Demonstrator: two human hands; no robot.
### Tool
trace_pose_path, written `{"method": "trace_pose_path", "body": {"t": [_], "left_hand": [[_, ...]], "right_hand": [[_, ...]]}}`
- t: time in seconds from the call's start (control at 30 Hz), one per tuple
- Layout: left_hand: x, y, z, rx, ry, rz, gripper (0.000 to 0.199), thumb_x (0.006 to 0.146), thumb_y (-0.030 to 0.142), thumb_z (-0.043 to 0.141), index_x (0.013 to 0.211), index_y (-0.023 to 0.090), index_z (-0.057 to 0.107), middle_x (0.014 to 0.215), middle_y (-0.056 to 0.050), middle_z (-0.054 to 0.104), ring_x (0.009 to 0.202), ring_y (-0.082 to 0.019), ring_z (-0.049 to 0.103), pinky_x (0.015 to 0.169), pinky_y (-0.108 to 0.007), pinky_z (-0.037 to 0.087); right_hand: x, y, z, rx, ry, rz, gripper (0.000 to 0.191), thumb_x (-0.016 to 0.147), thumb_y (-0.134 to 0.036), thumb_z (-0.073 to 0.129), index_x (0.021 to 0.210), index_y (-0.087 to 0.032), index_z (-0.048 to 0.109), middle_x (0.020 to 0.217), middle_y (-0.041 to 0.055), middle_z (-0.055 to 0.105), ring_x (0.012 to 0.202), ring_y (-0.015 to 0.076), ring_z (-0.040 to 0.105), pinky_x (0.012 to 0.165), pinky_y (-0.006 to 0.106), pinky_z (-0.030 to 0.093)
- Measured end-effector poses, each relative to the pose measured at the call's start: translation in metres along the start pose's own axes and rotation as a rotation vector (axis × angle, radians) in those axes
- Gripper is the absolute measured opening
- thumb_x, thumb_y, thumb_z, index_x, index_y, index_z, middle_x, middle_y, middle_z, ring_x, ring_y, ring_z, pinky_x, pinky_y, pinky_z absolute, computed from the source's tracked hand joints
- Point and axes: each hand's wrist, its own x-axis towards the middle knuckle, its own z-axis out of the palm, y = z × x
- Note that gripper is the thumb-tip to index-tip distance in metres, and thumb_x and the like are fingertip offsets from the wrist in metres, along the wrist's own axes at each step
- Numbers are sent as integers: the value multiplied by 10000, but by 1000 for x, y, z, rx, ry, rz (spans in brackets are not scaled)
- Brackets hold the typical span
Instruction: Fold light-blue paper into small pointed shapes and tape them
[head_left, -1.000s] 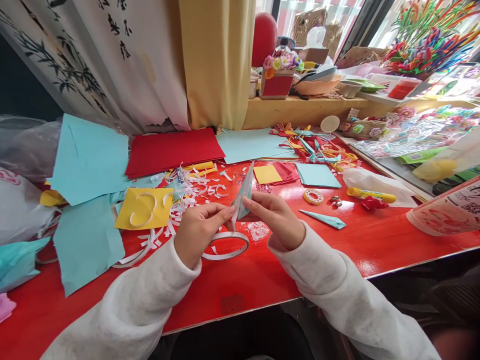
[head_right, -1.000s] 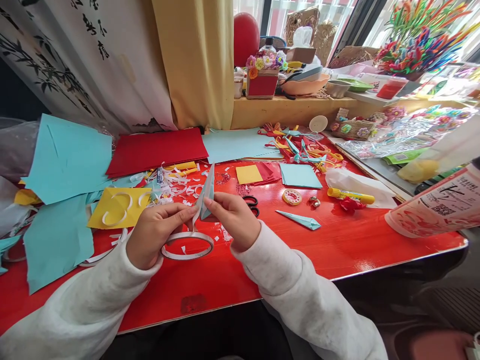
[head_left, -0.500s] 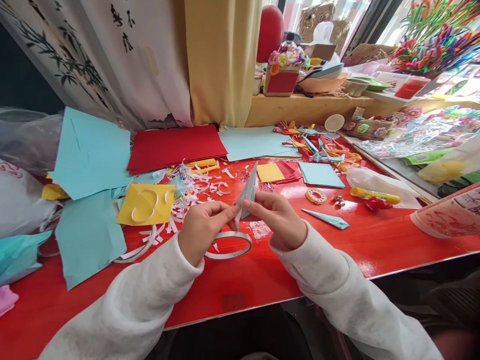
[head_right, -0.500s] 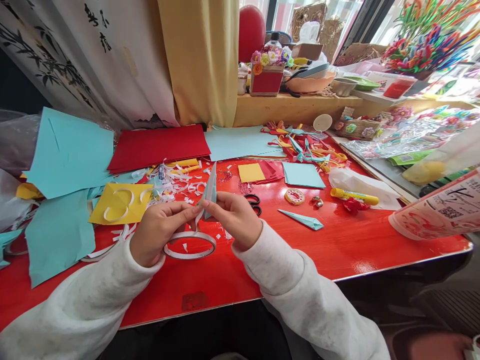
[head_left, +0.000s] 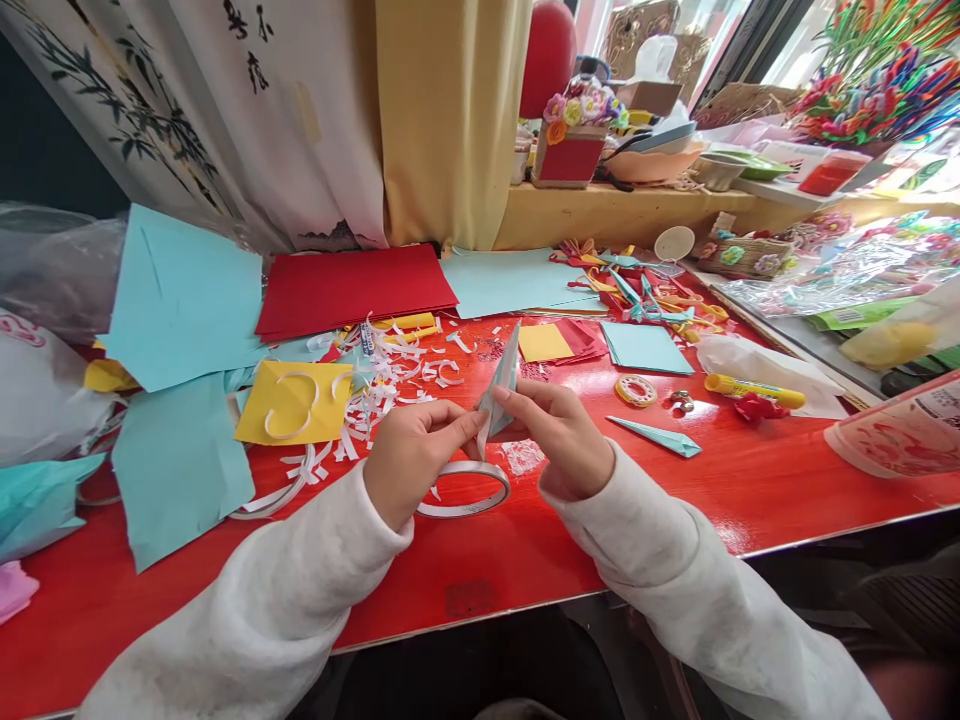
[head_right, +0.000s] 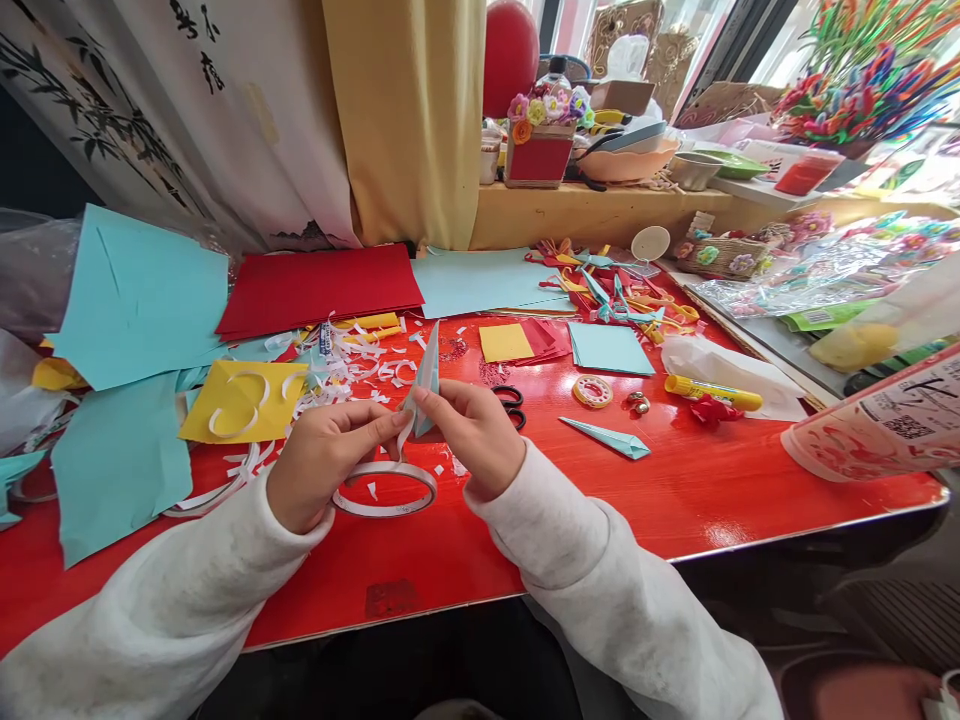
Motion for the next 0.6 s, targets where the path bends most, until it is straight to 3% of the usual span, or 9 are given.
{"method": "trace_pose_path", "body": {"t": [0.27,0.43,0.6], "left_hand": [[0,-2,1,18,10,13,282,716,373,505,536,160,549,519,22,565,418,-58,442,403,-190,305],[1,-4,1,42,12,44,280,717,364,511,529,160,550,520,28,559,455,-61,463,446,-186,332],[2,-4,2,29,20,44,276,711,378,525,546,159,556,520,35,544,496,-60,473,511,-178,355]], "right_hand": [[2,2,-1,37,28,32,365,747,-467,440,700,-135,585,646,33,599,602,112,583,618,261,511],[2,0,0,-17,13,28,259,658,-389,585,678,-132,564,637,12,581,594,101,571,624,261,508],[4,3,1,56,52,49,282,692,-418,537,680,-137,553,625,8,560,569,96,558,613,276,504]]}}
